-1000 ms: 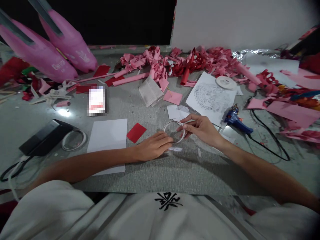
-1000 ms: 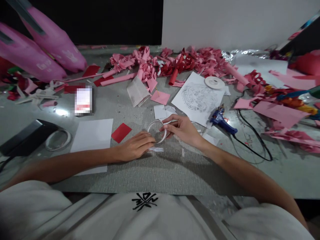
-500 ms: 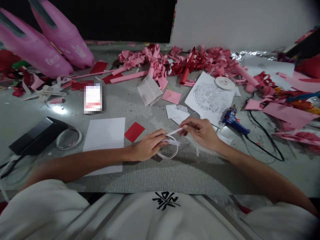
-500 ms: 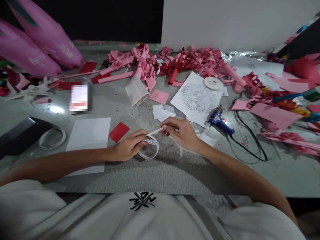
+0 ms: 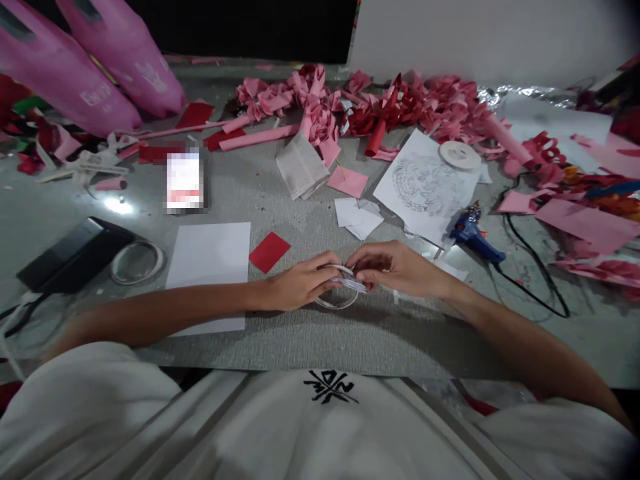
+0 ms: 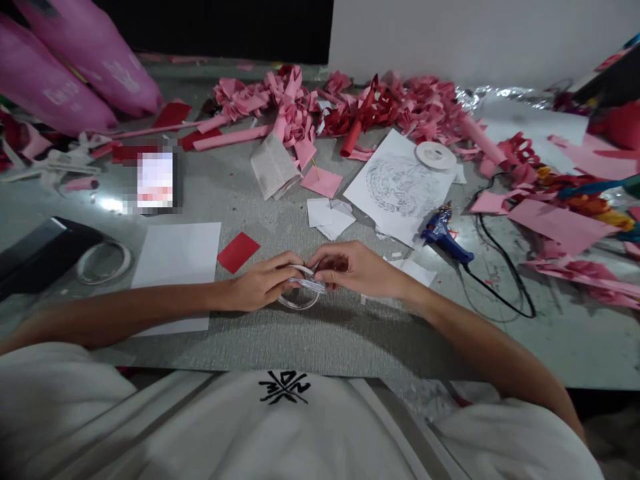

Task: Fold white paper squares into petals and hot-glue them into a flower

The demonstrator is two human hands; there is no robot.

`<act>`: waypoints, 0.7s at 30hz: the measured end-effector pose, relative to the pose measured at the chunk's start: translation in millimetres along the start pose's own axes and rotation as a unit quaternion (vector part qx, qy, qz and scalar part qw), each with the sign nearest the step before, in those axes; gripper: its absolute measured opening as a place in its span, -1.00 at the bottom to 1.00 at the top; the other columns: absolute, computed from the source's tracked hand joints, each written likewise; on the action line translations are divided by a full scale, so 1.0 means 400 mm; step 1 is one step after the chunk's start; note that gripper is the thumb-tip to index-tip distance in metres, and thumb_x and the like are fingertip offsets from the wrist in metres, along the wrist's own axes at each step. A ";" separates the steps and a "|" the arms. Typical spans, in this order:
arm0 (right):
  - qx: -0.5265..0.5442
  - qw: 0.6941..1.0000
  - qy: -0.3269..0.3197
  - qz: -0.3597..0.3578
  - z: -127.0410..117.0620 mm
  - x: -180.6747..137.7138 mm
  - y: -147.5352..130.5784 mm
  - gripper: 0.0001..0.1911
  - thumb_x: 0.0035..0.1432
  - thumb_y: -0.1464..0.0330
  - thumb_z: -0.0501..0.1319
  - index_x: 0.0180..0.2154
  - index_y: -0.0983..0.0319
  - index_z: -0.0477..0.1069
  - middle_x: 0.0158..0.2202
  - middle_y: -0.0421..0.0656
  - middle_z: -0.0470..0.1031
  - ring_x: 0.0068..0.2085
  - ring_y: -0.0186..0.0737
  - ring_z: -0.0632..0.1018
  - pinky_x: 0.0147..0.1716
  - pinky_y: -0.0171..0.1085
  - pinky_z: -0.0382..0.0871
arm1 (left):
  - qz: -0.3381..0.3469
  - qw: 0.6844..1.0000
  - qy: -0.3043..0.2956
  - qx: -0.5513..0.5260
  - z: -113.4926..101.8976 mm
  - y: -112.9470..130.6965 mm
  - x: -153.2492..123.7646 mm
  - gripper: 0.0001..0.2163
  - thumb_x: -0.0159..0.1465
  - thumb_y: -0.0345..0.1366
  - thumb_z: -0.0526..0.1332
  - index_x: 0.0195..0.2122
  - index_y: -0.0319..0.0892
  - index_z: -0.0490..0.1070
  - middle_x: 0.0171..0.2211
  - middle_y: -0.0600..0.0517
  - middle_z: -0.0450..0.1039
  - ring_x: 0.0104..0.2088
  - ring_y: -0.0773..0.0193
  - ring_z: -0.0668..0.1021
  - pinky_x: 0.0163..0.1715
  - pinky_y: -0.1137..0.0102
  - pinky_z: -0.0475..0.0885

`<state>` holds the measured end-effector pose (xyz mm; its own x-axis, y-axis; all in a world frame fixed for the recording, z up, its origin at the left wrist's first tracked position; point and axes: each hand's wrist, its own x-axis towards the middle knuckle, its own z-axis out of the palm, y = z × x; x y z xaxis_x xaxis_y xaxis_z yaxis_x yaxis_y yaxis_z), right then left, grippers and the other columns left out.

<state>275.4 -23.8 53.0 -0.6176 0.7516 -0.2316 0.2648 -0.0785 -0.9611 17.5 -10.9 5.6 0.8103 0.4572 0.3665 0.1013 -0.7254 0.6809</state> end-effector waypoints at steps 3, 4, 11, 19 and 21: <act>0.028 0.999 -0.031 0.031 -0.007 0.003 0.010 -0.64 0.20 0.13 0.39 -0.07 0.21 0.56 -0.37 -0.20 0.59 -0.41 -0.33 0.57 -0.42 -0.33 0.51 | -0.006 1.000 -0.027 -0.001 -0.004 0.002 0.000 -0.81 0.53 -0.32 0.05 -0.02 -0.22 0.44 -0.03 -0.14 0.41 -0.05 0.22 0.56 -0.01 0.32 0.55; 0.034 0.998 -0.035 0.039 -0.008 0.003 0.012 -0.64 0.21 0.13 0.38 -0.06 0.21 0.56 -0.35 -0.19 0.60 -0.41 -0.33 0.57 -0.44 -0.34 0.51 | -0.010 0.999 -0.035 0.000 -0.004 0.002 0.000 -0.81 0.53 -0.32 0.05 -0.02 -0.22 0.44 -0.01 -0.14 0.41 -0.04 0.21 0.56 -0.01 0.31 0.55; -0.162 0.986 0.050 -0.005 -0.011 -0.001 0.007 -0.79 0.35 0.27 0.21 -0.16 0.20 0.60 -0.41 -0.22 0.58 -0.48 -0.38 0.49 -0.49 -0.37 0.34 | -0.053 0.997 -0.052 0.012 0.001 0.005 0.009 -0.77 0.54 -0.26 0.05 -0.07 -0.23 0.46 0.05 -0.15 0.35 -0.12 0.26 0.56 -0.05 0.33 0.54; -0.284 0.943 0.131 -0.112 -0.040 0.003 -0.009 -0.73 0.39 0.40 0.08 -0.13 0.21 0.57 -0.25 -0.13 0.59 -0.34 -0.30 0.51 -0.37 -0.31 0.32 | -0.085 0.994 -0.073 0.020 0.002 -0.008 0.020 -0.75 0.55 -0.24 0.02 -0.17 -0.19 0.45 -0.25 -0.01 0.42 -0.26 0.25 0.51 -0.21 0.37 0.42; -0.279 0.945 0.106 -0.136 -0.039 0.005 -0.010 -0.69 0.41 0.42 0.05 -0.08 0.19 0.57 -0.21 -0.12 0.59 -0.29 -0.27 0.54 -0.29 -0.28 0.38 | -0.077 0.993 -0.089 0.025 0.002 -0.012 0.018 -0.73 0.55 -0.20 0.02 -0.17 -0.18 0.44 -0.28 0.00 0.43 -0.29 0.25 0.51 -0.23 0.38 0.39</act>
<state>284.6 -12.0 58.7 -0.5729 0.8129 0.1046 0.5032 0.4496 -0.7380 23.4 -4.6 4.3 0.8714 0.4700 0.1404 0.2563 -0.6802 0.6868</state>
